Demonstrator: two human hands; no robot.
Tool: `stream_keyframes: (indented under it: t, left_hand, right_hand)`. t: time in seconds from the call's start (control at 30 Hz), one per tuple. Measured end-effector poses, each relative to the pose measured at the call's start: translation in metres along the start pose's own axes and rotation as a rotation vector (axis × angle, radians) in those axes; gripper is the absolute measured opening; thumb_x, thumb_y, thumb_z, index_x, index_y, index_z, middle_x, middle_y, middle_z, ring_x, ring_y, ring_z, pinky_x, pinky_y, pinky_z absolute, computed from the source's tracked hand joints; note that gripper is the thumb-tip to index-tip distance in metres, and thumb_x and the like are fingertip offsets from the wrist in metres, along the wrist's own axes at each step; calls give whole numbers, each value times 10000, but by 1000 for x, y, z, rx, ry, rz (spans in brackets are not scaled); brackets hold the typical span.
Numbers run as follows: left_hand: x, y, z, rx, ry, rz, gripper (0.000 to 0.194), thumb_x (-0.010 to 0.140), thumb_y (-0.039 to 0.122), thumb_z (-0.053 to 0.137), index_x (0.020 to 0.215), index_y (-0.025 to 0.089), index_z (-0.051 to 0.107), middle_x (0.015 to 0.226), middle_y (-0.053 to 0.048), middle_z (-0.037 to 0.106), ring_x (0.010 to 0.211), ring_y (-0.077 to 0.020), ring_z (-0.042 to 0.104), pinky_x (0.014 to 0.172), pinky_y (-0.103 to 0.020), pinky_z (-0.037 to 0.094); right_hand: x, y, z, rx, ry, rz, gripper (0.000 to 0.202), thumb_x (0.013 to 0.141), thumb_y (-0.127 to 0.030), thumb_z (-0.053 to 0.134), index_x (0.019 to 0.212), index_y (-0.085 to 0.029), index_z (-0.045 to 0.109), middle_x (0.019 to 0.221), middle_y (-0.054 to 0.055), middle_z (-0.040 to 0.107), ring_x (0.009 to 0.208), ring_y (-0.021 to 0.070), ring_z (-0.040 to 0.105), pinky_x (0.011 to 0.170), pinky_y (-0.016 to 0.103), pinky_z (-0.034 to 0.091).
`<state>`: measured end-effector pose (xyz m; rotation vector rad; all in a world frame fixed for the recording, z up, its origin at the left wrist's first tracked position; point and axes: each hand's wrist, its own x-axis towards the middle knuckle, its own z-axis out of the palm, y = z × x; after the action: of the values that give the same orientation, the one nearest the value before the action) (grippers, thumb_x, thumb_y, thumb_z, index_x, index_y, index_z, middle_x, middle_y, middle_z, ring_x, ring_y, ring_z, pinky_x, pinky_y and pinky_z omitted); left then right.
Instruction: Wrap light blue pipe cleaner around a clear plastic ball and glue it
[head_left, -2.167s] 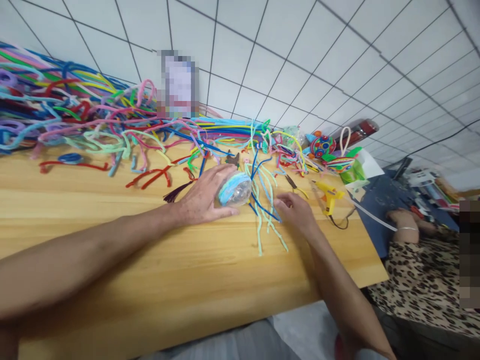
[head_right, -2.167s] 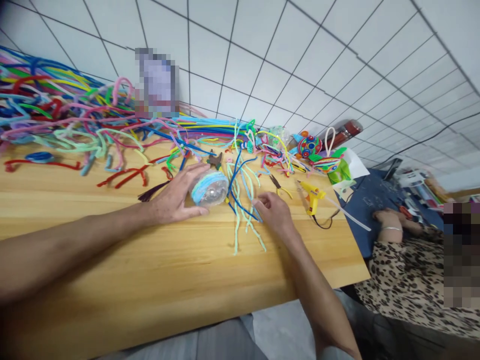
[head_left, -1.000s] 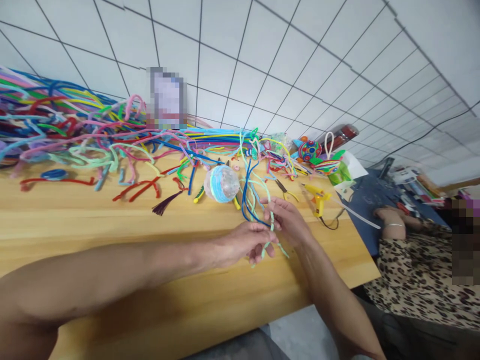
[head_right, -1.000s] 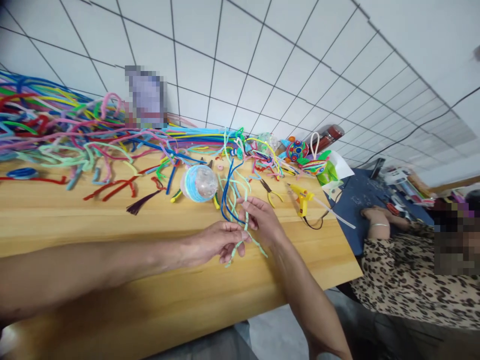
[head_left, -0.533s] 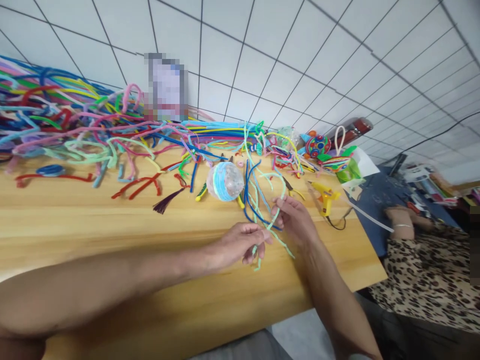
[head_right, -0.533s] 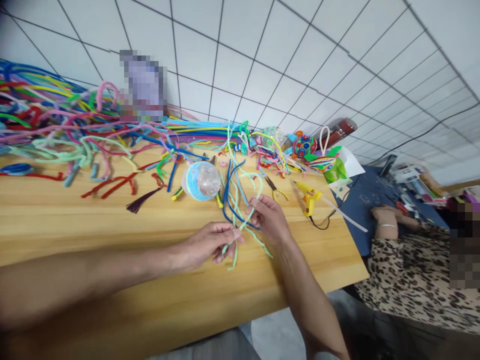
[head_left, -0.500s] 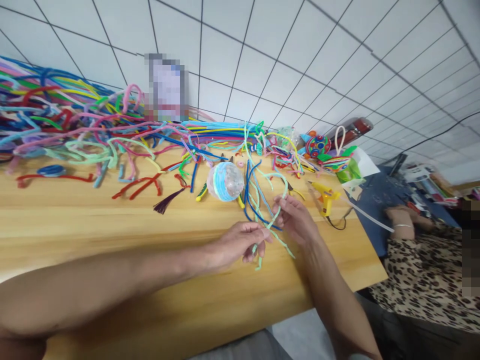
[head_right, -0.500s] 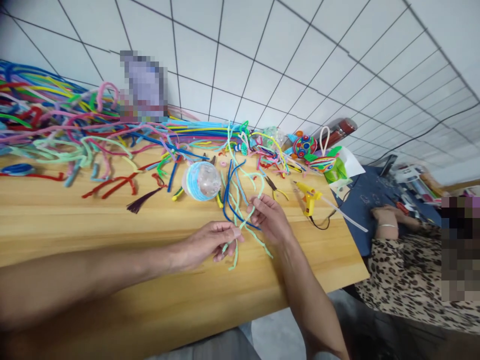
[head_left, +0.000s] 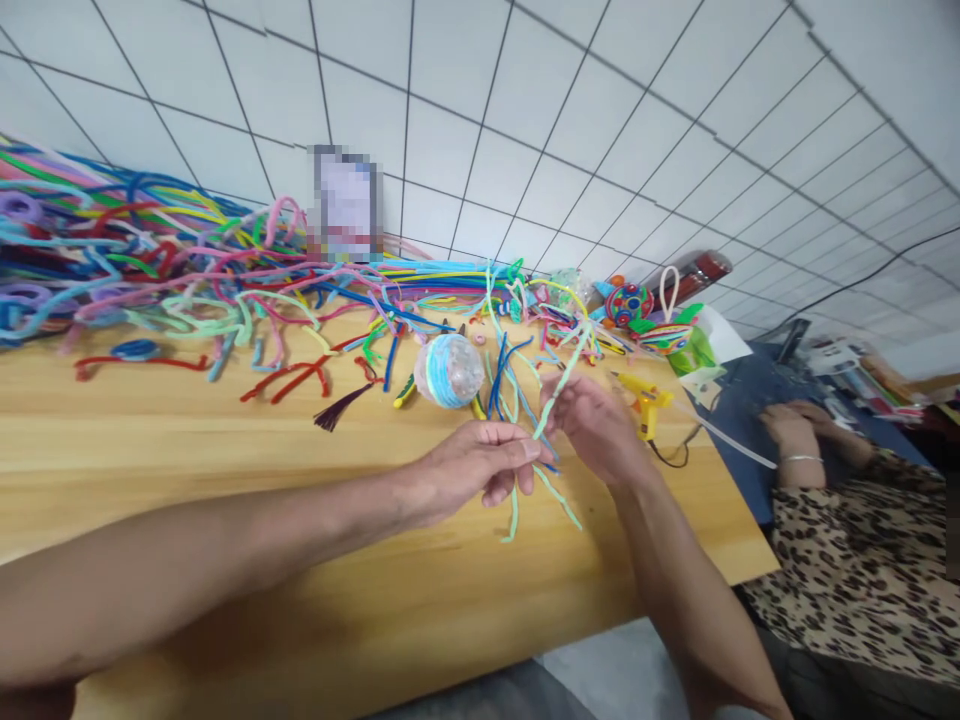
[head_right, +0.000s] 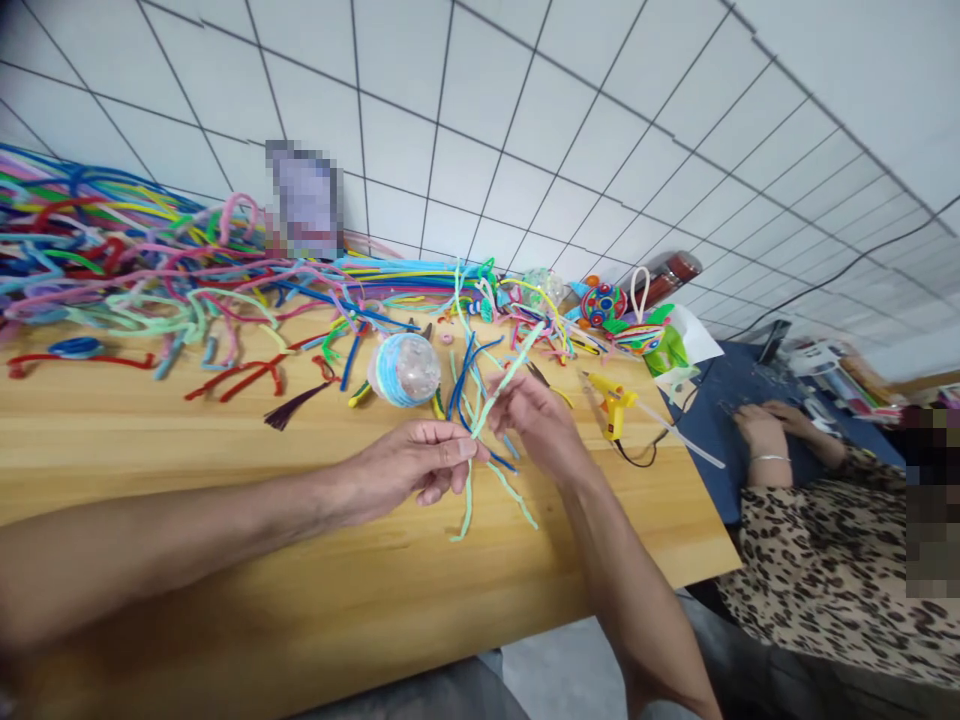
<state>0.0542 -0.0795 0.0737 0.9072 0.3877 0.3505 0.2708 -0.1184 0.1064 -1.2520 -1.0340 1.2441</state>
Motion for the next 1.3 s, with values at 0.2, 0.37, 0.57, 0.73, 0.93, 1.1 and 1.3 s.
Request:
stream_keyframes:
  t: [0.2,0.37,0.57,0.73,0.93,1.1,1.3]
  left_hand:
    - [-14,6,-6,-15,-9,-80,668,743,747,920,977,144,756,744,-5,728,501,-60,541,475,-204,395]
    - [-23,1,-17,-12,69,-85,790,705,839,873,1060,147,735,824,-18,754,518,-72,583,483,-211,440]
    - [-27,-2,-25,228,121,26,518,832,659,834,869,161,693,800,7,717,528,-60,536,489,-213,429]
    - [-30,-2,-26,232,167,9,485,808,637,812,850,166,704,766,11,703,522,-63,491,500,-226,378]
    - [-40,-2,-22,236,121,121,412,880,567,781,815,165,718,786,-12,742,650,-85,520,637,-229,417]
    - [-44,0,-17,250,133,157,386,937,533,744,805,171,710,746,8,700,660,-95,516,641,-233,399]
    - [-44,0,-18,305,155,251,337,951,424,710,740,163,685,702,13,654,676,-100,533,685,-242,408]
  right_hand:
    - [-3,11,23,-6,-36,-11,421,707,-597,1009,744,-244,784,709,-16,672,566,115,550,564,283,482]
    - [4,16,30,69,8,-33,407,685,-568,1031,751,-250,787,638,-35,634,546,105,532,528,256,454]
    - [-2,20,35,-9,0,2,453,711,-629,998,801,-242,779,623,-27,666,537,111,550,530,255,468]
    - [-9,24,39,-125,-70,15,429,753,-620,975,834,-236,802,666,-17,700,597,128,607,595,267,500]
    - [-15,26,49,-56,-11,-20,404,791,-598,958,786,-239,772,655,-35,672,569,111,584,575,252,482]
    - [-22,22,51,-69,27,-77,361,838,-577,932,834,-250,778,712,-16,729,583,127,633,588,267,534]
    - [-22,21,56,-88,41,-60,371,843,-576,930,805,-243,770,704,-9,739,597,130,653,608,263,563]
